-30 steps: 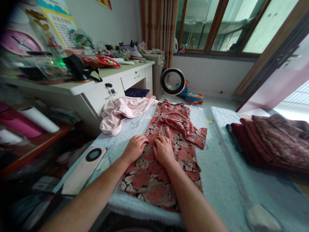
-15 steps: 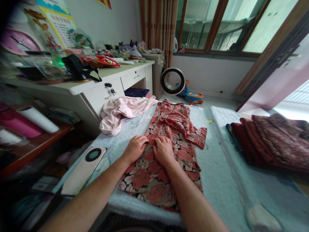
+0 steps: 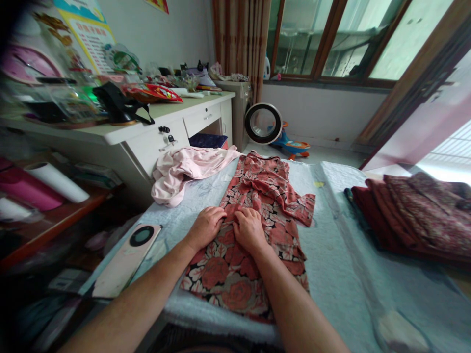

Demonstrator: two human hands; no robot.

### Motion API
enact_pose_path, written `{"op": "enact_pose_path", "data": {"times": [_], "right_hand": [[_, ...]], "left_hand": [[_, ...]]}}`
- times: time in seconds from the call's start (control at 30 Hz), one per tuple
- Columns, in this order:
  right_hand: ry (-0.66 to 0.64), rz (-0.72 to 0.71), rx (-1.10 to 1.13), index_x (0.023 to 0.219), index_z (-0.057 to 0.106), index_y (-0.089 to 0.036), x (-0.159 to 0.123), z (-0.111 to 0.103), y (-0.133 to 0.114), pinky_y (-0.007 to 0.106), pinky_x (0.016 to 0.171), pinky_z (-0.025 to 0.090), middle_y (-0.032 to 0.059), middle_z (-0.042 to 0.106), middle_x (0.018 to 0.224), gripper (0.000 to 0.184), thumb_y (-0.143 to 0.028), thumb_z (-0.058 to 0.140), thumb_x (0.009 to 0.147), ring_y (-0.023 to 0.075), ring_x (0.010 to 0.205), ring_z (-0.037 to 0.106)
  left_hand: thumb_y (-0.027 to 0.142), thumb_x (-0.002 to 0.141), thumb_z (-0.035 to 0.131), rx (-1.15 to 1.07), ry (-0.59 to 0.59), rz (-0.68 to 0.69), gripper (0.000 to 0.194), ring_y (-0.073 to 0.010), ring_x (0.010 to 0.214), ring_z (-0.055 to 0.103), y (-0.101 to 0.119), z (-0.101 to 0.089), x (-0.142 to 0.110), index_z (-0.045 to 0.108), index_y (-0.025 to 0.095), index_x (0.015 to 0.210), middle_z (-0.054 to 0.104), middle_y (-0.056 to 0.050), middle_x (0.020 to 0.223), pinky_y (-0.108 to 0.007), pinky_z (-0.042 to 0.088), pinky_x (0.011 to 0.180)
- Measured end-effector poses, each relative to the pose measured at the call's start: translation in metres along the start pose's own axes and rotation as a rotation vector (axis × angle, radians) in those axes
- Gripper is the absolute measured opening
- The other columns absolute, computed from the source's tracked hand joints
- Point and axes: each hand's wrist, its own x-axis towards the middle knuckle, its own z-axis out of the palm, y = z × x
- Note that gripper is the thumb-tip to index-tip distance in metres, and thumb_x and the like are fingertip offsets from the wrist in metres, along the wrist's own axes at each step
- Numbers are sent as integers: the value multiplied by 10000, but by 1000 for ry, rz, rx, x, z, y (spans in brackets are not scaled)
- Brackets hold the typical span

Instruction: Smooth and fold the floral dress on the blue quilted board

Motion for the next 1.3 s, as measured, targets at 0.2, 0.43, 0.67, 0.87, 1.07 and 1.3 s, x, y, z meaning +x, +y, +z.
{"op": "enact_pose_path", "data": {"times": [0.2,0.43,0.67,0.87,1.07,1.3], "right_hand": [[24,-7,-5,1099,685,-183,-1,1,0,452,1044,406,122,621,1256,265,-220,607,849,285,1184,516],[13,9,-18,1115,684,-173,-1,0,-1,457,1039,412,134,628,1240,282,-223,614,847,291,1184,520],[11,13,1,1115,683,-189,-1,0,0,454,1037,415,124,635,1243,277,-221,603,852,286,1182,527],[0,17,3,1105,687,-183,0,0,-1,440,1039,409,124,638,1236,264,-224,600,859,278,1174,532],[-2,9,16,1103,685,-188,0,0,1,429,1032,408,117,640,1224,261,-224,596,860,267,1165,534],[8,1,22,1087,686,-198,0,1,2,434,1031,409,107,642,1224,250,-216,595,856,269,1152,539]], "left_hand": [[90,907,512,1,-1,5,219,-220,1025,595,0,0,1,676,178,1022,677,-67,1045,-381,473,951],[101,894,538,13,10,-18,201,-223,1036,590,3,-3,0,675,186,1015,667,-68,1068,-390,467,964],[109,904,520,15,-3,-14,208,-216,1007,597,1,1,0,671,191,1022,670,-69,1054,-383,475,940],[103,906,513,6,-4,-23,212,-215,1022,596,1,0,0,667,189,1024,666,-65,1047,-376,472,951],[100,904,509,1,-7,-28,220,-215,1018,593,1,0,0,668,189,1027,662,-67,1061,-380,474,955],[74,873,513,-40,25,-33,208,-217,1035,582,3,-1,0,662,199,948,645,-63,1063,-382,471,965]]}}
